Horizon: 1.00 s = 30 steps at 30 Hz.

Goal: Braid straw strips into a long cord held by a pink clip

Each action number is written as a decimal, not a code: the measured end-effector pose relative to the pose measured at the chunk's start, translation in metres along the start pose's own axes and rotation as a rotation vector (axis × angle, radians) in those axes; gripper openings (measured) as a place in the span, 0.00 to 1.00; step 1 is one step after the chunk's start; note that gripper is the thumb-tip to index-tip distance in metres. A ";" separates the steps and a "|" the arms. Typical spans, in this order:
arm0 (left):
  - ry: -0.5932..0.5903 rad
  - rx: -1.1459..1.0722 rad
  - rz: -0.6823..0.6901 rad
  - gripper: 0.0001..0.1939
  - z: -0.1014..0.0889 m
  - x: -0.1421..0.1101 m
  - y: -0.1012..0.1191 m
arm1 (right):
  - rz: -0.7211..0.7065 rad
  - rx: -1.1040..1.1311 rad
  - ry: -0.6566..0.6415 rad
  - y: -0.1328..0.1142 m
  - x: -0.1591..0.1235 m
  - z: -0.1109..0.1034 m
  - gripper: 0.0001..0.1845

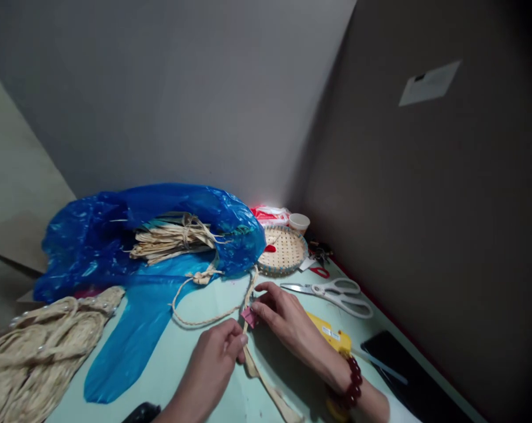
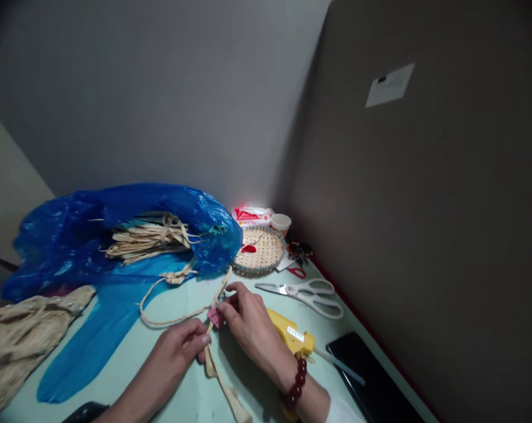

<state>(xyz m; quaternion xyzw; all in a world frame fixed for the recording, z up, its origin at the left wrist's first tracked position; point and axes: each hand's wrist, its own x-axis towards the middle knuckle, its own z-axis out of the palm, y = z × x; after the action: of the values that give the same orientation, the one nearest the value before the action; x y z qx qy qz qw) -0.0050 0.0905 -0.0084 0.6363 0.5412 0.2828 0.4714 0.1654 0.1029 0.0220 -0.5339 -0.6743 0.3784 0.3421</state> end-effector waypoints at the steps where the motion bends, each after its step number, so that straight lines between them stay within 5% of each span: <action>1: 0.015 0.017 0.006 0.12 0.001 0.000 0.000 | -0.013 -0.024 0.012 0.000 -0.001 0.000 0.11; 9: 0.090 0.123 0.036 0.11 0.004 -0.001 0.001 | -0.039 -0.177 0.035 -0.003 -0.003 -0.004 0.16; 13: 0.084 0.174 0.040 0.11 0.005 -0.003 0.004 | -0.170 -0.332 0.139 -0.023 -0.001 -0.010 0.13; 17: 0.086 0.204 0.053 0.11 0.005 -0.003 0.007 | -0.304 -0.563 0.081 -0.050 0.022 -0.004 0.09; 26: 0.012 0.174 0.029 0.07 0.009 0.006 -0.002 | -0.487 -0.864 -0.159 -0.080 0.116 0.080 0.06; 30: -0.001 0.103 0.093 0.13 0.005 -0.004 -0.003 | -0.511 -1.012 -0.174 -0.094 0.156 0.117 0.13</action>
<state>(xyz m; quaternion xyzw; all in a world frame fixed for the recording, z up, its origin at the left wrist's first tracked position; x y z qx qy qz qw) -0.0028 0.0845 -0.0128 0.6845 0.5244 0.2758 0.4247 -0.0100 0.2252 0.0571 -0.4181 -0.9049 -0.0434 0.0677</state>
